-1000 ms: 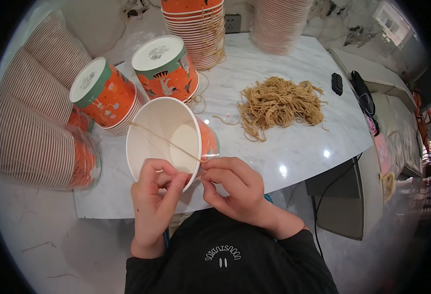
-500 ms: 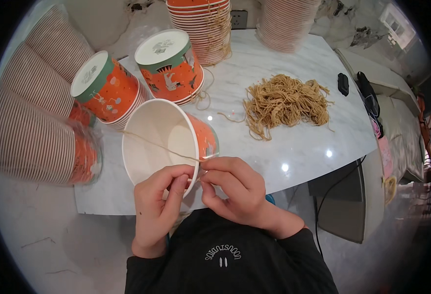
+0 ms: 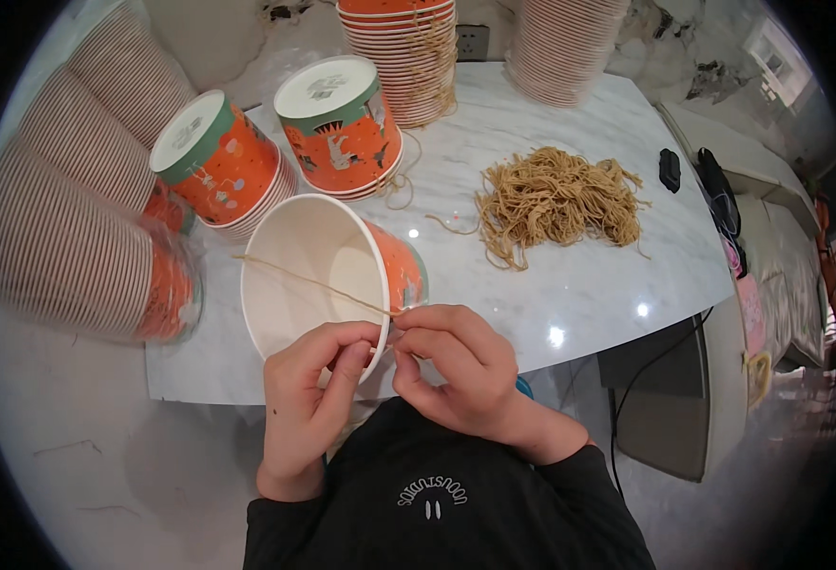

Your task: Threading rubber bands through pre-punched holes in paper bowls to assemble them.

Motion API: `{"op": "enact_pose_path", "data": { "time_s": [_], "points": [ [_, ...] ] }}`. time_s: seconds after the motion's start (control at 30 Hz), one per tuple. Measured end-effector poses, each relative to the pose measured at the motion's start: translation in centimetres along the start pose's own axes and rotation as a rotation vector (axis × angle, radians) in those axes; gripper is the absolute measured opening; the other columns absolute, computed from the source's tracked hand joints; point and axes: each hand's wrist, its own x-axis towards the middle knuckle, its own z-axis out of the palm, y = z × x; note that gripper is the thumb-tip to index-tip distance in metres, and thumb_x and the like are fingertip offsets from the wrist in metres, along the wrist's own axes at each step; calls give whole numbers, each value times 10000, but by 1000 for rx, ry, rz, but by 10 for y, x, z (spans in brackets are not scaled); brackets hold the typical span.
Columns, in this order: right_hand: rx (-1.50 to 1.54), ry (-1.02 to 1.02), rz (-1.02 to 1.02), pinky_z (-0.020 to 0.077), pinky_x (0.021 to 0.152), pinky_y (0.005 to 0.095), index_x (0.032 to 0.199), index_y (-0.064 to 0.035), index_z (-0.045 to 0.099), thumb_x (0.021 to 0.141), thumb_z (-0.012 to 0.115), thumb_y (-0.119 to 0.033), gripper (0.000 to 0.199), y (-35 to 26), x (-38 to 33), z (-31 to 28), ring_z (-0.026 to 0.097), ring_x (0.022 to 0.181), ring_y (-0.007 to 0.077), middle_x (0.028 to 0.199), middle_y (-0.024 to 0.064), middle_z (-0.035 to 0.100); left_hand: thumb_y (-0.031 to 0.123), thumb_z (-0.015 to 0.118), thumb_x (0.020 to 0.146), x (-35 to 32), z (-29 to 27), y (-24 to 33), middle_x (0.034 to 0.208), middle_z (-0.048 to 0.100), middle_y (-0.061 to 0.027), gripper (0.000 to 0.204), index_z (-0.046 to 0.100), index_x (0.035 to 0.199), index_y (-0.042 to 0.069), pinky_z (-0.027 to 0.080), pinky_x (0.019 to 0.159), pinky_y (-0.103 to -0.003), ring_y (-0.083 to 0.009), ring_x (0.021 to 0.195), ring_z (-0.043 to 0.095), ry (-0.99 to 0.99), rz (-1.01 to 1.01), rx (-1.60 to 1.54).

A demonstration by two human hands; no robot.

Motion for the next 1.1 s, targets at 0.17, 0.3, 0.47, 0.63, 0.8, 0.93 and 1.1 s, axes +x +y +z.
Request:
{"op": "enact_pose_path", "data": {
  "time_s": [0.17,0.3,0.47,0.63,0.8,0.93,1.1],
  "points": [
    [-10,-9,-10,594,683,309,918,-10,698,699,758,76,243,-1,0,-2,724,808,244,992,115,719,-17,623,973,-2,1,-1,907,729,-108,123,710,1058,-37,513,710,-256,-138,779,669,4,11,-9],
    [-11,-8,1,594,684,311,920,-10,698,702,759,76,242,2,0,-3,723,808,245,991,116,719,-9,636,970,2,3,-1,919,732,-116,118,711,1055,-40,518,714,-263,-153,785,677,-12,-2,-7],
    [-19,-31,-30,598,733,368,995,17,677,726,778,48,289,2,-2,1,710,874,304,1030,137,701,5,653,966,3,-3,2,936,734,-122,121,709,1063,-41,522,720,-272,-165,790,680,-35,-26,-29],
    [-18,-41,0,600,760,370,1029,12,693,743,794,45,305,8,-3,1,713,913,305,1065,146,706,12,650,971,13,-2,3,910,724,-110,110,702,1053,-41,522,712,-272,-152,788,675,-37,-33,-7],
    [-7,-32,40,594,753,373,1024,-11,704,752,808,16,292,12,-3,1,708,900,310,1067,133,707,17,628,988,21,-3,7,872,711,-96,80,678,1017,-39,525,683,-268,-135,774,676,-94,-65,39],
    [-209,-181,97,559,686,346,998,-60,712,770,792,-8,247,20,1,-18,684,834,286,1027,87,703,36,583,1025,27,2,10,869,722,-111,69,620,1021,-22,542,682,-282,-144,757,696,-75,-73,42],
    [132,-183,727,507,654,252,1022,-57,697,925,693,19,123,17,3,-37,653,830,83,991,48,717,48,524,1059,40,11,8,881,734,-129,85,574,1039,-18,558,710,-293,-156,788,716,-50,-36,-25]
  ]
}}
